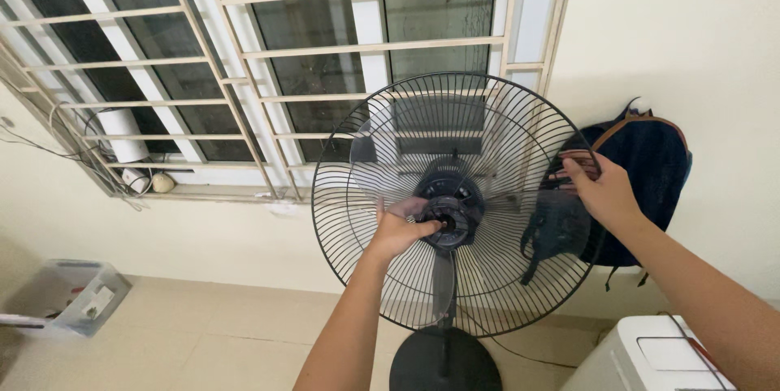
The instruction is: The person assembles a standing fan by attaching the fan blades to the motor hub, securing them with a central cap, and then attaching the front protective cage. The person handles the fan blades, the central cap, and the front cage during the process.
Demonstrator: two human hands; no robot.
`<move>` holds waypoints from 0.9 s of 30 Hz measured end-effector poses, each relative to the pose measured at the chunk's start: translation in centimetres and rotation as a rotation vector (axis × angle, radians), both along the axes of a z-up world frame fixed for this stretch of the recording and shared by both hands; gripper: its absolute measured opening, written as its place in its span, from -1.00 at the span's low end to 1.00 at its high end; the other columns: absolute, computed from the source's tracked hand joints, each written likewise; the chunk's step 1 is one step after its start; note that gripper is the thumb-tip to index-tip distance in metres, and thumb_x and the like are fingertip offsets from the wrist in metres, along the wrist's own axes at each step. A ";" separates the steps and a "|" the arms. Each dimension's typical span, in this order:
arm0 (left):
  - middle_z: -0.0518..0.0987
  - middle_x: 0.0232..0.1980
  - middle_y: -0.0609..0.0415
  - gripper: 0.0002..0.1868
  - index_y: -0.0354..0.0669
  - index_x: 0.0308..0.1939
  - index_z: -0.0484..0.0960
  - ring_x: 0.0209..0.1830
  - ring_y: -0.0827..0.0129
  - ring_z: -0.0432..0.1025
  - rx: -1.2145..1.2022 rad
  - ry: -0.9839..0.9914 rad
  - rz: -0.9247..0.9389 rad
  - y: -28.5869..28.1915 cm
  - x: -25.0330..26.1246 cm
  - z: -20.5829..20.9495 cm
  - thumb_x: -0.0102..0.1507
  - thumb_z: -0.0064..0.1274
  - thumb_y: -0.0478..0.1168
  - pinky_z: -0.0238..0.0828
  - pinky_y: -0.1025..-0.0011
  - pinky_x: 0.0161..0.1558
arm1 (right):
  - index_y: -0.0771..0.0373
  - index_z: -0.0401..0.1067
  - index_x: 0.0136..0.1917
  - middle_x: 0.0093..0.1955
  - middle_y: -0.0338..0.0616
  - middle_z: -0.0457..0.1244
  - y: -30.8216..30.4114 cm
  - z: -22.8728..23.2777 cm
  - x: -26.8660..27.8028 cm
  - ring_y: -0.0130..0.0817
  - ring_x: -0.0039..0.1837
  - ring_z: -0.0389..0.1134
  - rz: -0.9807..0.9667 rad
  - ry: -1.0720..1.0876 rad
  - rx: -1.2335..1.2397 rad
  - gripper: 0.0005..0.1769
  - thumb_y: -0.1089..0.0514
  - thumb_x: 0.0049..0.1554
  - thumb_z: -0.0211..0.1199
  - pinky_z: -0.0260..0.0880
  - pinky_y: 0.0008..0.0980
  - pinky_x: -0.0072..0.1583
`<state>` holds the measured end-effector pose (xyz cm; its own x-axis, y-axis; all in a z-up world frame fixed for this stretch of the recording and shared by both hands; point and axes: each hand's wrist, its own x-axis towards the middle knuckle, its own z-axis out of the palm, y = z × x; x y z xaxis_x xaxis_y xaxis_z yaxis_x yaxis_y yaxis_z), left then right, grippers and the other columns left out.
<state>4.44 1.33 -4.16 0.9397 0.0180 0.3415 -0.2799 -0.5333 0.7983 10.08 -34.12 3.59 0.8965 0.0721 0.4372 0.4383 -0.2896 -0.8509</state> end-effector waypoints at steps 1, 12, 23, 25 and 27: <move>0.70 0.04 0.10 -0.34 -0.11 0.05 0.68 0.19 0.36 0.50 0.017 0.021 0.001 0.1 0.1 -0.2 -0.04 0.34 0.15 -0.83 0.03 0.53 | 0.36 0.45 0.26 0.10 0.02 0.39 0.2 0.6 -0.7 -0.26 0.11 0.43 -0.097 -0.132 -0.112 -0.63 0.09 0.27 0.22 0.45 -0.32 0.08; 0.73 -0.09 0.13 -0.40 -0.10 -0.01 0.69 0.06 0.39 0.56 -0.039 -0.017 -0.005 0.1 0.2 -0.9 -0.05 0.32 0.11 -0.67 0.07 0.54 | 0.30 0.57 0.18 -0.05 -0.03 0.41 4.4 4.0 -0.3 -0.20 -0.08 0.43 0.106 -0.072 -0.465 -0.66 0.04 0.25 0.28 0.45 -0.28 -0.03; 0.72 -0.16 0.14 -0.49 -0.10 -0.08 0.72 -0.05 0.44 0.55 0.016 -0.016 -0.018 0.0 -0.7 1.0 -0.04 0.35 0.03 -0.58 0.05 0.53 | 0.19 0.41 0.40 0.08 -0.05 0.46 10.0 1.7 8.4 -0.33 -0.01 0.49 0.669 0.609 -0.751 -0.39 -0.10 0.16 0.28 0.45 -0.42 -0.06; 0.72 -0.20 0.12 -0.51 -0.14 -0.09 0.72 -0.14 0.45 0.55 -0.031 -0.019 -0.031 -0.2 -1.0 1.3 -0.04 0.37 -0.03 -0.17 0.14 0.36 | 0.19 0.37 0.42 0.09 -0.05 0.46 11.4 1.1 7.6 -0.30 -0.01 0.52 0.660 0.617 -0.784 -0.42 -0.06 0.19 0.23 0.48 -0.39 -0.04; 0.73 -0.25 0.13 -0.54 -0.16 -0.10 0.72 -0.27 0.48 0.55 -0.136 -0.033 -0.083 -0.2 -1.1 1.5 -0.04 0.36 -0.08 0.50 0.31 0.02 | 0.15 0.30 0.44 0.11 -0.05 0.46 12.5 0.8 6.8 -0.27 -0.01 0.55 0.621 0.623 -0.804 -0.46 0.00 0.23 0.13 0.53 -0.34 -0.02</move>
<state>3.35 1.12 -2.68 0.9281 -0.0106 0.3722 -0.3458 -0.3951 0.8511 16.86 -21.65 4.36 0.6535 0.6226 -0.4305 0.2672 -0.7219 -0.6383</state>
